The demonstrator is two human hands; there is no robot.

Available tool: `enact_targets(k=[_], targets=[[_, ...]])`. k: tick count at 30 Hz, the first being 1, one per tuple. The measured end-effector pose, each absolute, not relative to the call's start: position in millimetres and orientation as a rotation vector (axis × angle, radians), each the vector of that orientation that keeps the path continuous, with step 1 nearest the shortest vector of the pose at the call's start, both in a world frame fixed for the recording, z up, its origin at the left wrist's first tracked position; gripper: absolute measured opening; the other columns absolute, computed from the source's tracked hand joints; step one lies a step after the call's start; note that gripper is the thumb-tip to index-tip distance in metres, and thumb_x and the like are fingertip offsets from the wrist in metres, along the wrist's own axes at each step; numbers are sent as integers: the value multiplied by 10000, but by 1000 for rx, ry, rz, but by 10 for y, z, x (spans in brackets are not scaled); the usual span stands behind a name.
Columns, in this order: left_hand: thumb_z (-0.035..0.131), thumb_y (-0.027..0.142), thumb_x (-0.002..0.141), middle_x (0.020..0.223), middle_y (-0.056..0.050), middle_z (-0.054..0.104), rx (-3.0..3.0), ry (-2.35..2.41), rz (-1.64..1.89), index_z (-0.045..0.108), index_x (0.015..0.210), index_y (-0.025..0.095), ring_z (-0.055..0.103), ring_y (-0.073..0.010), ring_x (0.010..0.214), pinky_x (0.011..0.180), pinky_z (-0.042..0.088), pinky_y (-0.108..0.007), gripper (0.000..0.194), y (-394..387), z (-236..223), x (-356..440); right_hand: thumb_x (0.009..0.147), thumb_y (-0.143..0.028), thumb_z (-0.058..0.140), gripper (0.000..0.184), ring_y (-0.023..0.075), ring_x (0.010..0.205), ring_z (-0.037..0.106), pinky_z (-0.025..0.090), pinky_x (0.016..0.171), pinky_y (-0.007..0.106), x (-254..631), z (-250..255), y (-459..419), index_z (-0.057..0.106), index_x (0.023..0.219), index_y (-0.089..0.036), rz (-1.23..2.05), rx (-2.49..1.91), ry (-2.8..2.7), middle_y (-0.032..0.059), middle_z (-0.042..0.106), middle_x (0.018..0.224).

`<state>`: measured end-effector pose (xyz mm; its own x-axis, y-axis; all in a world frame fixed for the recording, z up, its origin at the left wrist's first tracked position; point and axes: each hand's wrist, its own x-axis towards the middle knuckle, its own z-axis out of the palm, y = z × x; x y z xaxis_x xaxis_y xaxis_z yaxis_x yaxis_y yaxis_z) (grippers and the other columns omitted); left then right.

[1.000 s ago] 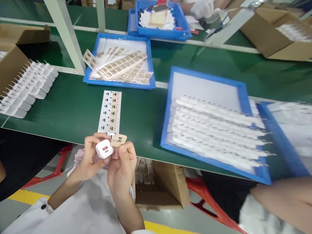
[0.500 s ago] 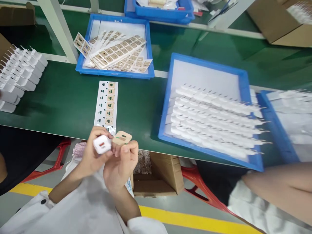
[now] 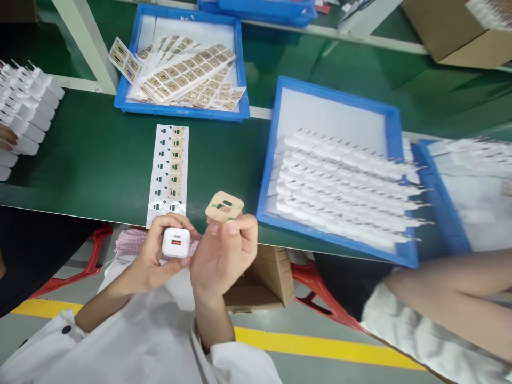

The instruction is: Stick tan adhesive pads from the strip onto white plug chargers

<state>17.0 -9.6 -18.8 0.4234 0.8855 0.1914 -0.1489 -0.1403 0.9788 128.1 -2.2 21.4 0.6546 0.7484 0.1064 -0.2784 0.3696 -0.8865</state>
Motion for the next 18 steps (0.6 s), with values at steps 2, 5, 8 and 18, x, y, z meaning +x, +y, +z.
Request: enact_targets(k=[2, 5, 8, 18], targets=[[657, 263, 943, 1219, -72, 556, 1398, 671, 1093, 393, 1219, 301, 610, -211, 1075, 876, 511, -363, 384, -84, -200, 146, 873, -381, 755, 390, 125, 602, 406, 409, 638, 270, 1293, 223, -126, 465, 658, -231, 829, -997, -594, -54, 393, 623], [629, 278, 921, 1116, -48, 538, 1466, 579, 1190, 388, 1213, 293, 571, -188, 963, 791, 487, -335, 379, -17, -221, 117, 887, -372, 756, 334, 123, 605, 440, 363, 580, 249, 1280, 226, -309, 533, 685, -226, 1075, -999, -639, -41, 459, 631], [607, 388, 912, 1089, -54, 506, 1533, 528, 1226, 392, 1244, 282, 529, -201, 923, 757, 471, -352, 410, 55, -205, 92, 884, -391, 764, 353, 120, 589, 428, 323, 556, 243, 1234, 216, -423, 536, 675, -220, 1164, -1003, -644, -45, 441, 608], [542, 458, 929, 1127, -77, 507, 1666, 597, 1167, 402, 1274, 284, 530, -237, 938, 763, 463, -393, 411, 68, -163, 47, 860, -370, 788, 328, 123, 616, 462, 386, 582, 251, 1175, 177, -430, 567, 668, -221, 1169, -1021, -602, -35, 502, 639]])
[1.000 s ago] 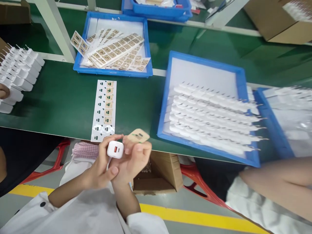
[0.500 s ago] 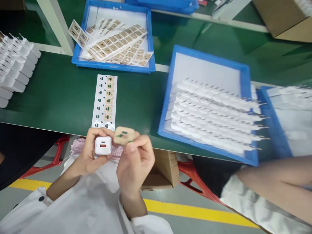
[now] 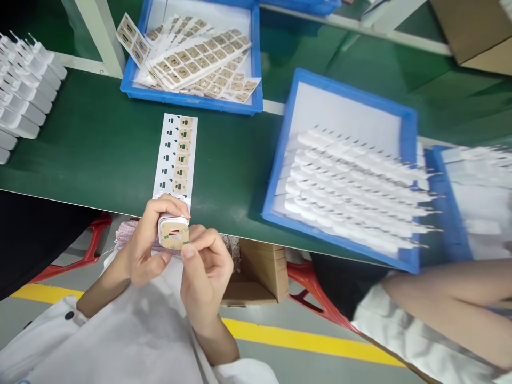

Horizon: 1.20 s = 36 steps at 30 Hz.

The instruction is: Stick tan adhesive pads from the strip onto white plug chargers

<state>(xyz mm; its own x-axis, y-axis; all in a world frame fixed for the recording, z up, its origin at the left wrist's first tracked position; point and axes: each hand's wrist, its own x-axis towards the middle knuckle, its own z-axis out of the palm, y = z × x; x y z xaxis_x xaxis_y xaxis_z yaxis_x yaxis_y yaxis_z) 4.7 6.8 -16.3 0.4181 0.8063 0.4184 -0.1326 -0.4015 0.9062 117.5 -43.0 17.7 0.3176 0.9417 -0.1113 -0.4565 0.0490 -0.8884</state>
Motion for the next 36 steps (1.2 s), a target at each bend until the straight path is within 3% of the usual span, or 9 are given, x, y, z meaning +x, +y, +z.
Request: enact_targets(k=[18, 30, 36], targets=[[504, 433, 962, 1068, -66, 509, 1756, 584, 1232, 404, 1225, 261, 538, -216, 899, 710, 473, -367, 331, 103, -55, 78, 858, -414, 780, 376, 123, 571, 435, 398, 561, 262, 1159, 214, -428, 528, 652, -225, 1142, -1060, -635, -42, 476, 612], [431, 541, 1018, 1057, -73, 516, 1724, 556, 1267, 435, 1219, 253, 548, -220, 921, 735, 498, -386, 351, 132, -54, 99, 881, -364, 765, 344, 111, 563, 385, 377, 581, 253, 1148, 202, -412, 536, 666, -224, 1144, -1005, -634, -56, 445, 598], [384, 475, 1062, 1070, -70, 524, 1736, 591, 1272, 432, 1215, 252, 574, -202, 938, 730, 512, -357, 274, 147, -60, 120, 891, -373, 757, 346, 107, 558, 363, 369, 577, 248, 1145, 204, -389, 534, 671, -224, 1140, -1011, -645, -61, 423, 596]])
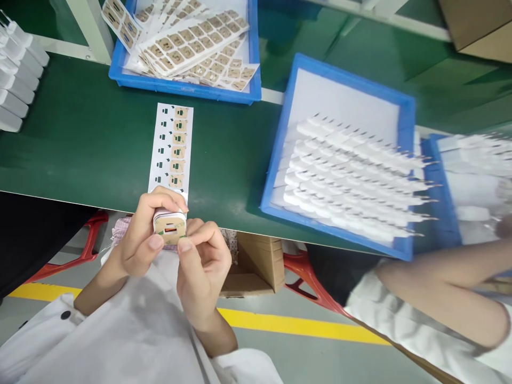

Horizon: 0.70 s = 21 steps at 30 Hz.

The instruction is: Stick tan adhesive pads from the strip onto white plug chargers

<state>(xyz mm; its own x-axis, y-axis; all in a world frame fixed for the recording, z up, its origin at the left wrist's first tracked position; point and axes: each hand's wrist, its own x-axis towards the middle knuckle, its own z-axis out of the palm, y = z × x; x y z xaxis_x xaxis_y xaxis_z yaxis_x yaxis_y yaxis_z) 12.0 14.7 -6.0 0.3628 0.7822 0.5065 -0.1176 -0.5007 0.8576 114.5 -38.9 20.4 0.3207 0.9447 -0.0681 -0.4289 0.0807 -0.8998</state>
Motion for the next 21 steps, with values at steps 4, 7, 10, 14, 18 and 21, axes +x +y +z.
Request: enact_targets(k=[4, 7, 10, 14, 18, 21], targets=[[384, 446, 1068, 1063, -66, 527, 1748, 600, 1284, 437, 1210, 240, 581, -189, 926, 733, 514, -339, 255, 156, -62, 126, 900, -369, 752, 346, 103, 562, 370, 367, 578, 242, 1157, 194, -376, 533, 677, -221, 1131, -1002, -653, -61, 433, 603], [398, 423, 1066, 1071, -67, 540, 1759, 599, 1302, 445, 1208, 234, 580, -177, 900, 737, 512, -327, 242, 164, -59, 141, 904, -375, 749, 346, 101, 565, 389, 371, 569, 235, 1163, 181, -366, 531, 687, -218, 1109, -1005, -682, -59, 455, 613], [426, 376, 1055, 1064, -67, 550, 1755, 593, 1338, 456, 1203, 227, 580, -172, 898, 751, 508, -319, 212, 170, -54, 169, 926, -340, 735, 308, 98, 584, 432, 388, 579, 221, 1156, 150, -354, 544, 717, -219, 1062, -991, -722, -61, 472, 621], [434, 323, 1052, 1058, -67, 553, 1731, 612, 1354, 472, 1204, 225, 592, -181, 966, 829, 512, -327, 185, 179, -83, 189, 948, -253, 712, 247, 89, 622, 499, 440, 622, 203, 1136, 55, -314, 549, 766, -223, 899, -1011, -804, -61, 520, 661], [445, 298, 1054, 1092, -64, 586, 1667, 638, 1333, 508, 1227, 223, 597, -173, 1013, 887, 506, -309, 199, 158, -177, 159, 930, -275, 727, 212, 92, 642, 523, 458, 643, 198, 1159, -50, -272, 515, 935, -261, 841, -1070, -793, -81, 530, 702], [474, 280, 1047, 1076, -50, 618, 1577, 715, 1315, 559, 1173, 232, 607, -176, 1045, 926, 503, -294, 159, 139, -280, 160, 932, -437, 677, 265, 104, 643, 521, 452, 627, 219, 1199, -103, -257, 492, 987, -255, 997, -1174, -795, -64, 538, 742]])
